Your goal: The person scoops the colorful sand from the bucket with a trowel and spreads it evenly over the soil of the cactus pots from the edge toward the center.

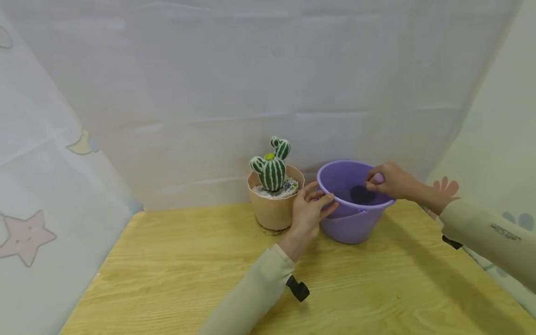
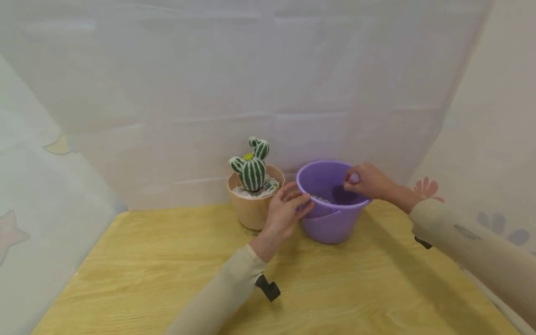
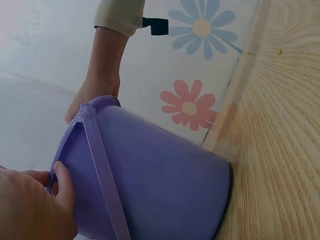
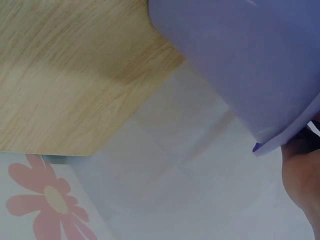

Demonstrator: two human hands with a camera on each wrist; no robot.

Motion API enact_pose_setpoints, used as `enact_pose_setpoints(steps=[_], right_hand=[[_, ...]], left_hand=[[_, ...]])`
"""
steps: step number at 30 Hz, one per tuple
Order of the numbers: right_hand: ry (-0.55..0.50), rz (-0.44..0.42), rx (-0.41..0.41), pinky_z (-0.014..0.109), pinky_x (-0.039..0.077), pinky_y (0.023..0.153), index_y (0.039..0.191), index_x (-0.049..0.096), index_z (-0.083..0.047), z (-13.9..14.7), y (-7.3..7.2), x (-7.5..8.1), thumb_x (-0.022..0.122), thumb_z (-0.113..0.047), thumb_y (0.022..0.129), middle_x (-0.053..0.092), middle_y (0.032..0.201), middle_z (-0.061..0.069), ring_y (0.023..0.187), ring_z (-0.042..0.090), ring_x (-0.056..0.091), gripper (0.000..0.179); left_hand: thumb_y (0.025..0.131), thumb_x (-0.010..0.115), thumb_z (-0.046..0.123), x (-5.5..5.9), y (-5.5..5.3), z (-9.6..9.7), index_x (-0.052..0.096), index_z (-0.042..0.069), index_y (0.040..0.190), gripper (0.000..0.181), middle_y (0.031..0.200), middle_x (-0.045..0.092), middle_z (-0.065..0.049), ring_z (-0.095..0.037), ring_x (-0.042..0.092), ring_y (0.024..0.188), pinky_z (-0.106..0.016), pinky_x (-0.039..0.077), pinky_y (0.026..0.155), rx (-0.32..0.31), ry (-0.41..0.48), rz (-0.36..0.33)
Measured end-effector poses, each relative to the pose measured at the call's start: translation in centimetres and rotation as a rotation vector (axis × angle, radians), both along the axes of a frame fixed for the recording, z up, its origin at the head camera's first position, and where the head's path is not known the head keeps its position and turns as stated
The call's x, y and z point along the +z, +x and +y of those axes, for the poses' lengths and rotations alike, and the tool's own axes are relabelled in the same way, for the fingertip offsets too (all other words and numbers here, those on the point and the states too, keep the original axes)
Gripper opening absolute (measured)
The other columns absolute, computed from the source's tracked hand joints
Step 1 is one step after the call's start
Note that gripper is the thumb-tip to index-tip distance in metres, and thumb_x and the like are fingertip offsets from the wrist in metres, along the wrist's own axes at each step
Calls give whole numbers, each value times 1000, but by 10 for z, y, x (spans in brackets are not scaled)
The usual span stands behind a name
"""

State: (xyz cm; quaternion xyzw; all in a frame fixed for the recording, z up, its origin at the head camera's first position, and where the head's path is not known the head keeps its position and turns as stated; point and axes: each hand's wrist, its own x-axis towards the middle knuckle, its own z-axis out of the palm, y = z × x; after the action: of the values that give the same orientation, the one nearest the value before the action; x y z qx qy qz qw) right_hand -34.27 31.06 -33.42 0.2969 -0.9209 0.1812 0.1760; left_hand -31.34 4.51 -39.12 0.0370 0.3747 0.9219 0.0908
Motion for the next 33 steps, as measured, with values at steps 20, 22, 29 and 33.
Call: enact_pose_setpoints(steps=[20,22,29,33], right_hand=[[-157,-263,-129,25,55,51,75,75,-4,5,10,12,68,-5,89,71,66,2,58,20,71,16],[-191,-301,-143,27,56,51,77,76,-3,4,12,13,67,-6,91,72,68,5,60,23,72,17],[-186,-327,-158,27,57,55,77,77,-4,-1,18,16,66,-10,93,73,68,4,63,24,73,20],[-224,-398,-197,29,58,60,80,76,-3,-2,22,20,65,-12,95,74,73,8,68,26,74,21]], left_hand=[[84,70,-22,-5,7,2,54,-1,137,59,108,52,-19,-27,68,87,-46,60,79,26,37,46],[85,69,-21,-5,7,2,54,0,137,59,109,51,-19,-27,67,88,-46,60,79,25,47,41],[85,67,-23,-3,9,4,52,-1,138,59,108,50,-16,-26,66,89,-46,60,78,43,72,31],[85,67,-23,-5,11,8,52,-2,138,59,108,50,-16,-25,65,89,-46,61,77,54,61,44]])
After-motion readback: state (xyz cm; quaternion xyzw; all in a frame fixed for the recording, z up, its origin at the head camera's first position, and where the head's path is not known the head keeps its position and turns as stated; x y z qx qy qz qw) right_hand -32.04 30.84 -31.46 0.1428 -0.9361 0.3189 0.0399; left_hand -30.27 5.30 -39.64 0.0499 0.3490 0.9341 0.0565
